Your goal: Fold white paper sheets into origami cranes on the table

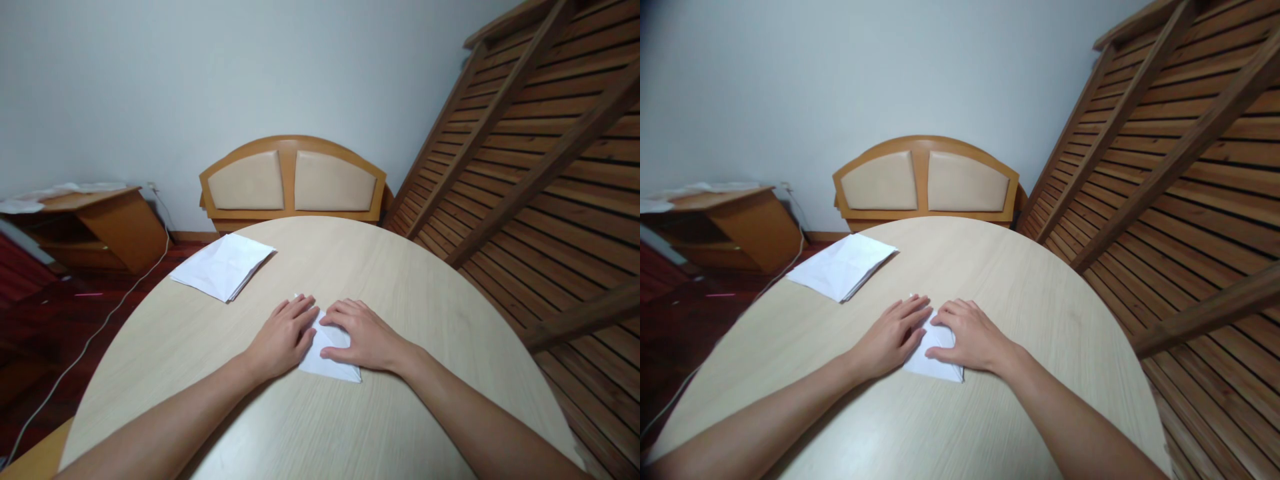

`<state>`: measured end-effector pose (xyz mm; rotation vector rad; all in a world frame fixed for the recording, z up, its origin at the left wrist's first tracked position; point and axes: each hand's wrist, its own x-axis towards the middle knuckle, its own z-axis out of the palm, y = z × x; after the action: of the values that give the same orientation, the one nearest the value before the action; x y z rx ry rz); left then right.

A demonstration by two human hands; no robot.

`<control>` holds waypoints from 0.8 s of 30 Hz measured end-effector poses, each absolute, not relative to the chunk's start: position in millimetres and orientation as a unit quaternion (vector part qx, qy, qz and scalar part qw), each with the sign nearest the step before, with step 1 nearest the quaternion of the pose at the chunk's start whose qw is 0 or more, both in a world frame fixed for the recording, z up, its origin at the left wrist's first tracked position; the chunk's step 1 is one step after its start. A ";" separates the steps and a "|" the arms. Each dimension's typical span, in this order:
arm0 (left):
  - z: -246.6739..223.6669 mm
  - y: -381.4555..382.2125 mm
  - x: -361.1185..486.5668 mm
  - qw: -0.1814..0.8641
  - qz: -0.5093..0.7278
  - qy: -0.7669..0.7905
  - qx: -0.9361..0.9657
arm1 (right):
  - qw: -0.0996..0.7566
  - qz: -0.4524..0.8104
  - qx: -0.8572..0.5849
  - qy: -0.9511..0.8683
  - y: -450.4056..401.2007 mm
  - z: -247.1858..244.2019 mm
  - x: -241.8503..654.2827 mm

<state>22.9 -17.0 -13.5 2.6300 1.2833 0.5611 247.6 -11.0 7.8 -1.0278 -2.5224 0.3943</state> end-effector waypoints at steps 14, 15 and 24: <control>-20.5 -20.8 26.5 -0.033 0.127 0.560 0.818 | 0.167 0.081 -0.385 -0.904 2.3 -2.7 262.3; -20.4 -21.1 26.7 -0.043 0.127 0.566 0.813 | 0.165 0.077 -0.388 -0.904 3.2 -3.5 262.8; -15.5 -20.7 23.2 -0.076 0.150 0.579 0.798 | 0.172 0.070 -0.385 -0.904 9.9 -7.6 266.3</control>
<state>23.2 -20.7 -15.5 2.6345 1.9127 0.4947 266.3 9.9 -7.6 -1.0917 -2.5660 0.1996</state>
